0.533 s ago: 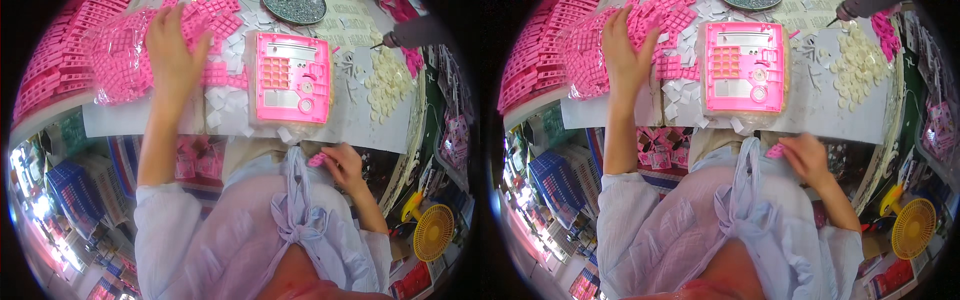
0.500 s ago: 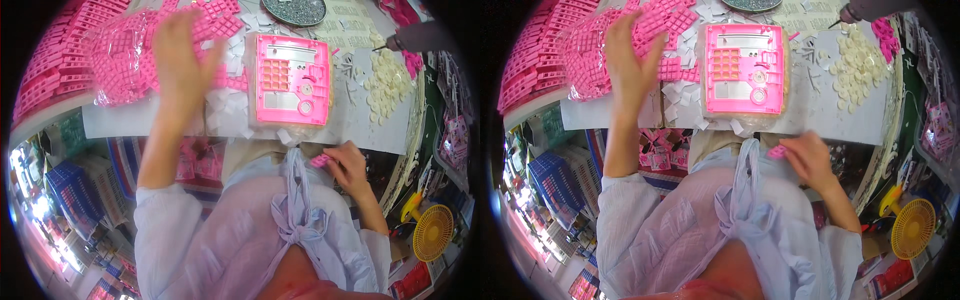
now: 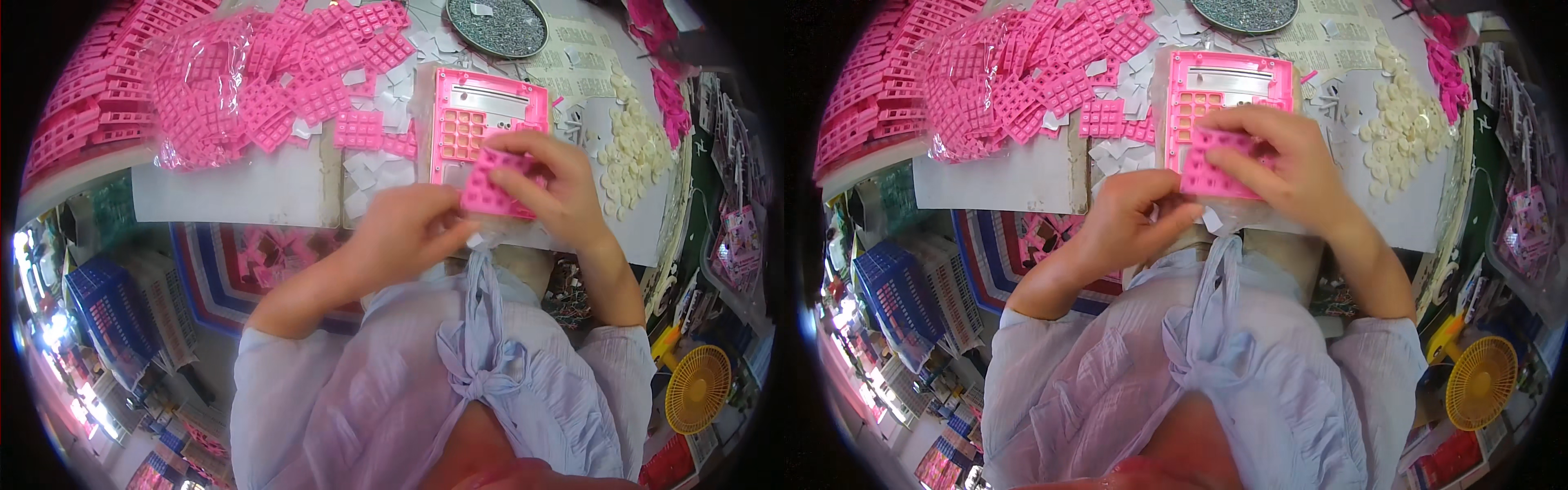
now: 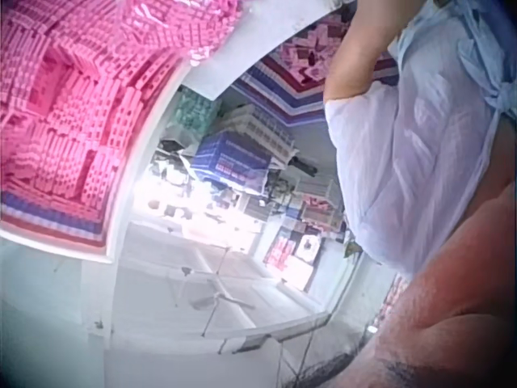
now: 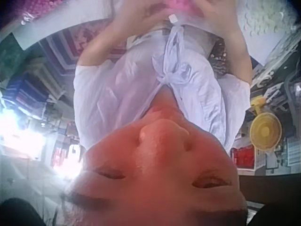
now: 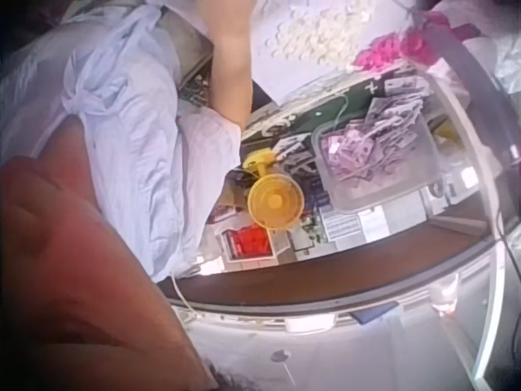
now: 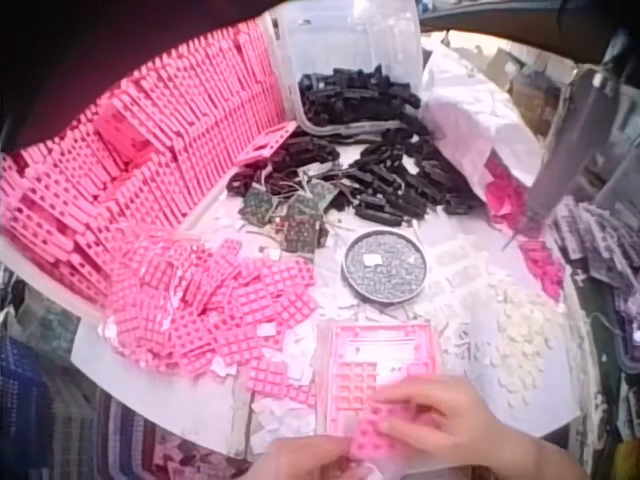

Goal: Assembling a pink toy house bank by installing circuit boards and screws using an electric screwdriver.

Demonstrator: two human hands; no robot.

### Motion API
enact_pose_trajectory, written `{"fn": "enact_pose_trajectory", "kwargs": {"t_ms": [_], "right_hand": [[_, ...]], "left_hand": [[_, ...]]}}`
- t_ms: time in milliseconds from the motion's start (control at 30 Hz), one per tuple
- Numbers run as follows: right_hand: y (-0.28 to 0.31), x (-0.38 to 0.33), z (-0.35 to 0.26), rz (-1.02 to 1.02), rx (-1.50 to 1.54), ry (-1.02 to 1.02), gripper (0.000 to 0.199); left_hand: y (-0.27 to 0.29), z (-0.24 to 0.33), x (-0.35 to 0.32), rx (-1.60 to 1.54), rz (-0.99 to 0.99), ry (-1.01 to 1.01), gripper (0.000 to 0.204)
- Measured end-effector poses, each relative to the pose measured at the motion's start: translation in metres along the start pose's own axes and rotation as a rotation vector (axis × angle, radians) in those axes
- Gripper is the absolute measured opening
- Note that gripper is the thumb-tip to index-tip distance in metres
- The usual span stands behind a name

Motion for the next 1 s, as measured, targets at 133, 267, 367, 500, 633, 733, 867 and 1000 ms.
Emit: {"fn": "enact_pose_trajectory", "kwargs": {"t_ms": [133, 267, 367, 500, 633, 733, 867, 1000], "right_hand": [[-0.009, 0.037, 0.013, -0.08, -0.327, 0.079, 0.028], [-0.017, 0.044, 0.008, -0.003, -0.638, 0.265, 0.023], [-0.015, 0.051, 0.005, 0.047, -0.728, 0.435, 0.024], [-0.01, 0.052, 0.009, 0.068, -0.767, 0.428, 0.033], [-0.005, 0.034, -0.013, 0.08, -0.896, 0.516, 0.054], [-0.029, 0.012, -0.01, -0.153, -1.02, 0.432, 0.077], [-0.054, -0.001, 0.014, -0.357, -1.1, 0.304, 0.098], [-0.053, 0.001, 0.008, -0.463, -1.16, 0.289, 0.104]], "left_hand": [[0.03, -0.01, 0.001, 0.13, 0.124, 0.02, 0.008], [0.03, -0.01, 0.007, 0.31, 0.248, -0.294, 0.016], [0.021, -0.001, 0.015, 0.436, 0.246, -0.466, 0.027], [0.013, -0.004, 0.02, 0.548, 0.186, -0.462, 0.033], [0.022, 0.001, 0.014, 0.542, 0.209, -0.456, 0.033], [0.039, 0.009, 0.015, 0.51, 0.211, -0.467, 0.028], [0.068, 0.014, 0.035, 0.489, 0.23, -0.494, 0.021], [0.114, 0.023, 0.073, 0.657, 0.328, -0.505, 0.014]]}}
Point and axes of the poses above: each hand's wrist, its own x-axis towards the middle knuckle, its own y-axis out of the back of the hand, z = x × y, the point moved 7 cm from there along x, towards the middle knuckle, and after that the axes turned 2 degrees about y, right-handed, at the moved point
